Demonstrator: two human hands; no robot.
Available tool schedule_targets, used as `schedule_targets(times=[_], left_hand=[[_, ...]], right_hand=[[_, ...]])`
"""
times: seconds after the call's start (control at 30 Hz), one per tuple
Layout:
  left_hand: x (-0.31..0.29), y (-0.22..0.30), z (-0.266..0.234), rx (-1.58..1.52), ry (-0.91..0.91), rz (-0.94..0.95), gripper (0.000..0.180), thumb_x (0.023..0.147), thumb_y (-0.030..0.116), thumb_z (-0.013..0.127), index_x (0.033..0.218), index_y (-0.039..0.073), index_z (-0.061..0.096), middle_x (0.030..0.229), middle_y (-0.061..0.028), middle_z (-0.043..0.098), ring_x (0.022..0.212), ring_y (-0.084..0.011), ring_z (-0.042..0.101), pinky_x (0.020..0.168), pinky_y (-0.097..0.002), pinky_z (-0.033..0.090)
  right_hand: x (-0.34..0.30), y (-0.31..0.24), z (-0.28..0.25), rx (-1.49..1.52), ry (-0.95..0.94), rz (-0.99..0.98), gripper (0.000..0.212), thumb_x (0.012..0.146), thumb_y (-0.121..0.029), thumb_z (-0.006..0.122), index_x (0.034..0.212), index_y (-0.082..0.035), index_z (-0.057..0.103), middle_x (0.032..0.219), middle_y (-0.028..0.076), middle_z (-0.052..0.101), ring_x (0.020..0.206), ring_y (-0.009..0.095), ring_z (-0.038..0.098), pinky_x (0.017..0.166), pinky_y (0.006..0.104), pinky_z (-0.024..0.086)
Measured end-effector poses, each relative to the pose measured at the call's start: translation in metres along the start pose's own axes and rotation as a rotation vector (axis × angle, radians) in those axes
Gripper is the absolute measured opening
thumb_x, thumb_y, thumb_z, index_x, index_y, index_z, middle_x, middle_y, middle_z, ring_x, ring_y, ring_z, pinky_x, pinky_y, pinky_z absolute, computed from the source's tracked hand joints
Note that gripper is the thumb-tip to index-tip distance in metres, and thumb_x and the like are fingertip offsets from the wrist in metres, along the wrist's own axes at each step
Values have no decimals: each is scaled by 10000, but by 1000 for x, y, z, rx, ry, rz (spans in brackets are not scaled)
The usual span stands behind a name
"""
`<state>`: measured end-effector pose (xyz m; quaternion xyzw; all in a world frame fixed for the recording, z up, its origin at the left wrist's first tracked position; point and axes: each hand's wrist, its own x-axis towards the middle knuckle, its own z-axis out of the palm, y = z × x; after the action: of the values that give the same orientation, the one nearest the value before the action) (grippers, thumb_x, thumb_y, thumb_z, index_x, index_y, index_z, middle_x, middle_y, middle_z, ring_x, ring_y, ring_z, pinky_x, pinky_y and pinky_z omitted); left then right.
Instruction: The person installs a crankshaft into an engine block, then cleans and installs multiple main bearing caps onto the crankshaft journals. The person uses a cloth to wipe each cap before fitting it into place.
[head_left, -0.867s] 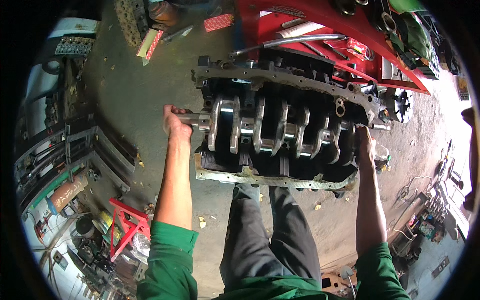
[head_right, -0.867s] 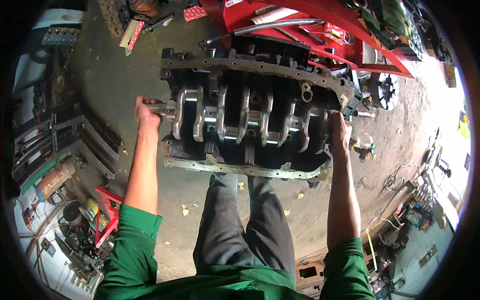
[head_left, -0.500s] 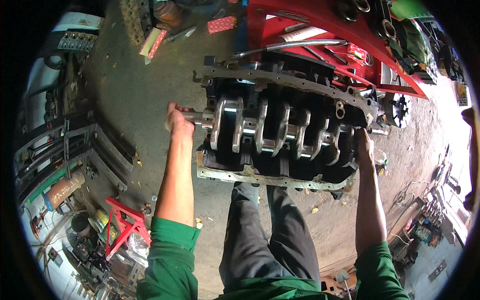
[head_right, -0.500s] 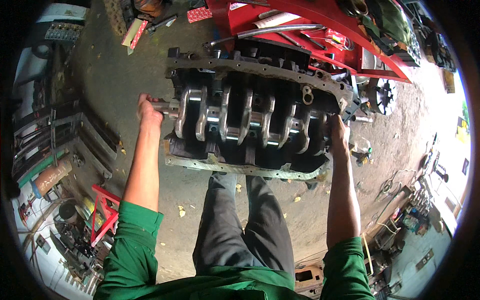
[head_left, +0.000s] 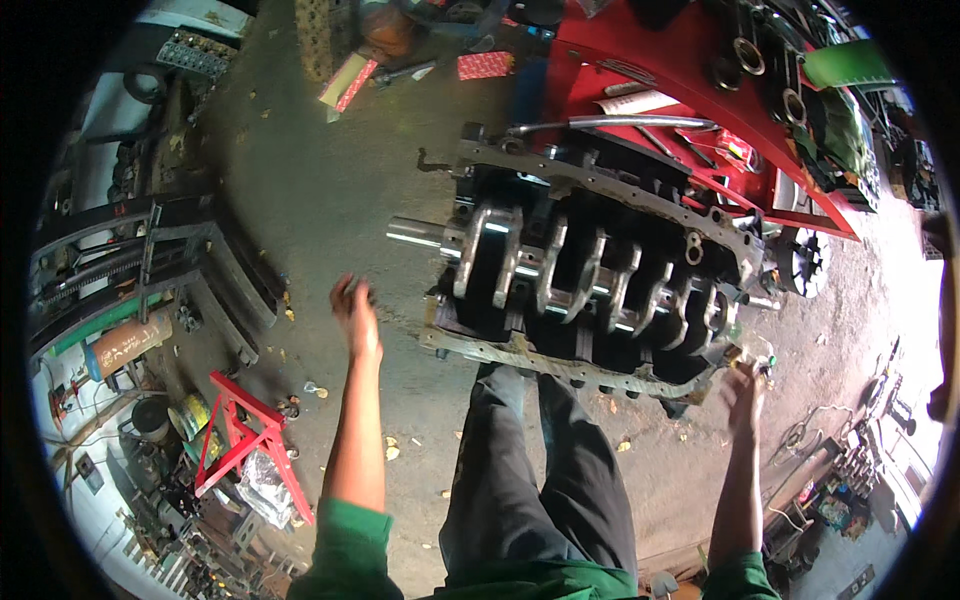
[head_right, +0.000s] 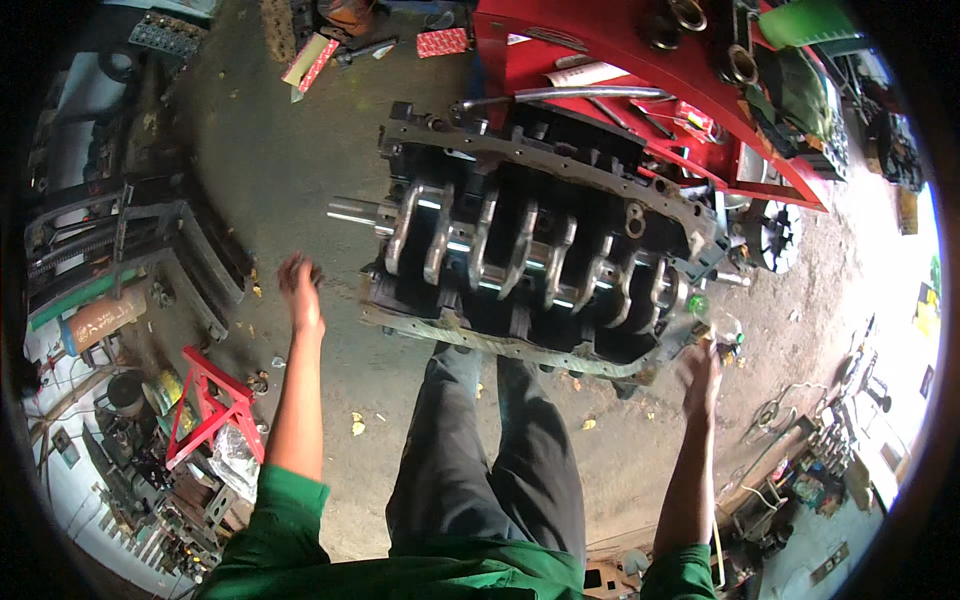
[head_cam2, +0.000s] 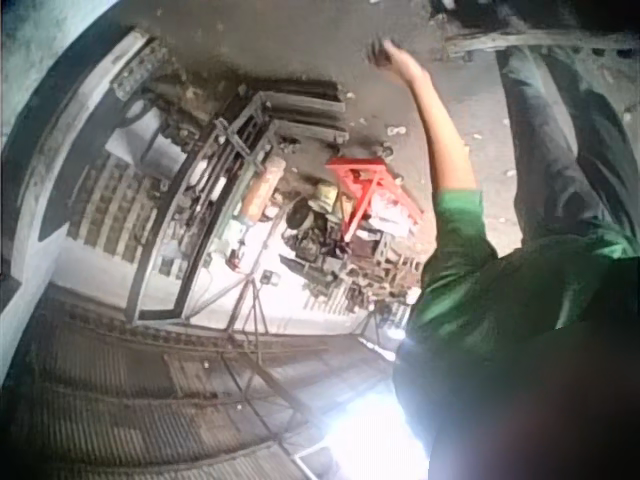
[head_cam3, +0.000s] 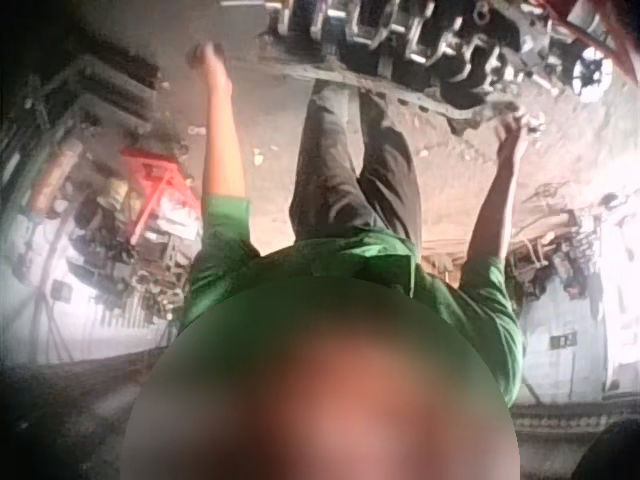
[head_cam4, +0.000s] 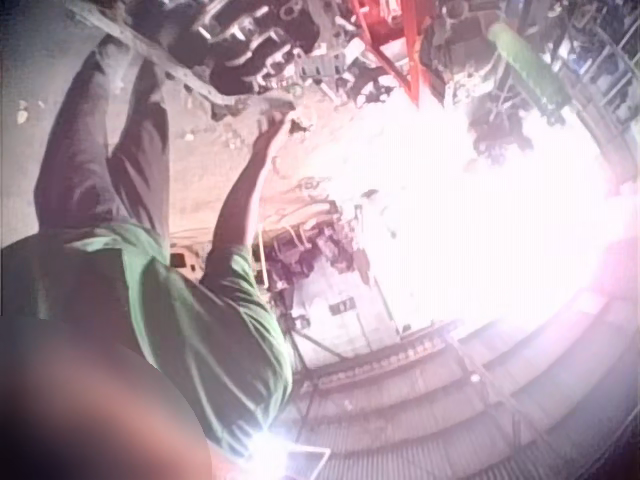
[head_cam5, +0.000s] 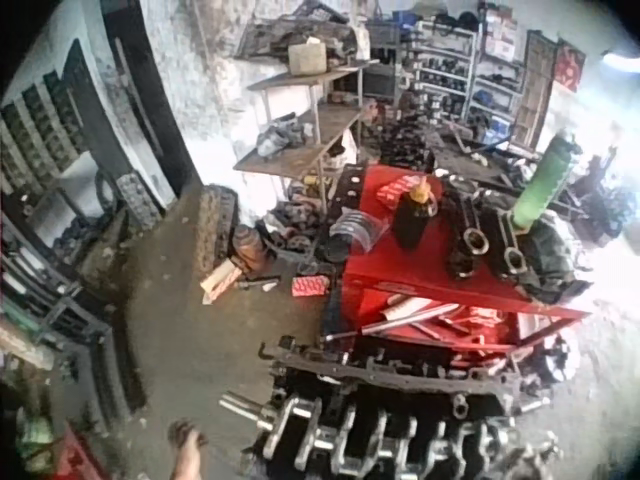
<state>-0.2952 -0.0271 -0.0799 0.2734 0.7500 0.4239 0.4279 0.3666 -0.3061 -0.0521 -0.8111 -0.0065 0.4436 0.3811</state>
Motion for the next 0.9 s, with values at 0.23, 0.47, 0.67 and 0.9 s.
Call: schedule_targets(times=[0.23,0.47,0.67,0.9], left_hand=[[-233,-86,-100,415,-294,-852,531,907,524,611,1169,63,576,1088,-78,608,987,-206,566,851,-367,448],[-309,-44,-75,842,-768,-616,880,820,654,659,1362,-24,517,1279,-261,618,1245,-352,569,1041,-430,437],[-291,-52,-88,793,-808,-440,558,900,434,683,1252,7,613,1113,-201,702,1045,-316,675,918,-402,509],[-253,-64,-103,337,-458,-282,346,915,56,638,1257,58,584,889,-32,653,734,-102,613,631,-238,505]], right_hand=[[-195,167,-29,-373,-432,931,829,887,-664,595,1452,-68,477,1388,180,565,1275,315,528,1056,516,415],[-207,170,25,-976,-609,729,803,886,-677,595,1267,28,641,1249,118,676,1170,203,610,1011,361,453],[-182,121,18,-1151,-576,33,371,849,-455,699,965,-108,760,882,144,735,799,325,718,724,432,568],[-122,61,20,-255,-43,-129,222,925,-199,652,901,13,715,738,89,720,686,132,675,611,307,526]])
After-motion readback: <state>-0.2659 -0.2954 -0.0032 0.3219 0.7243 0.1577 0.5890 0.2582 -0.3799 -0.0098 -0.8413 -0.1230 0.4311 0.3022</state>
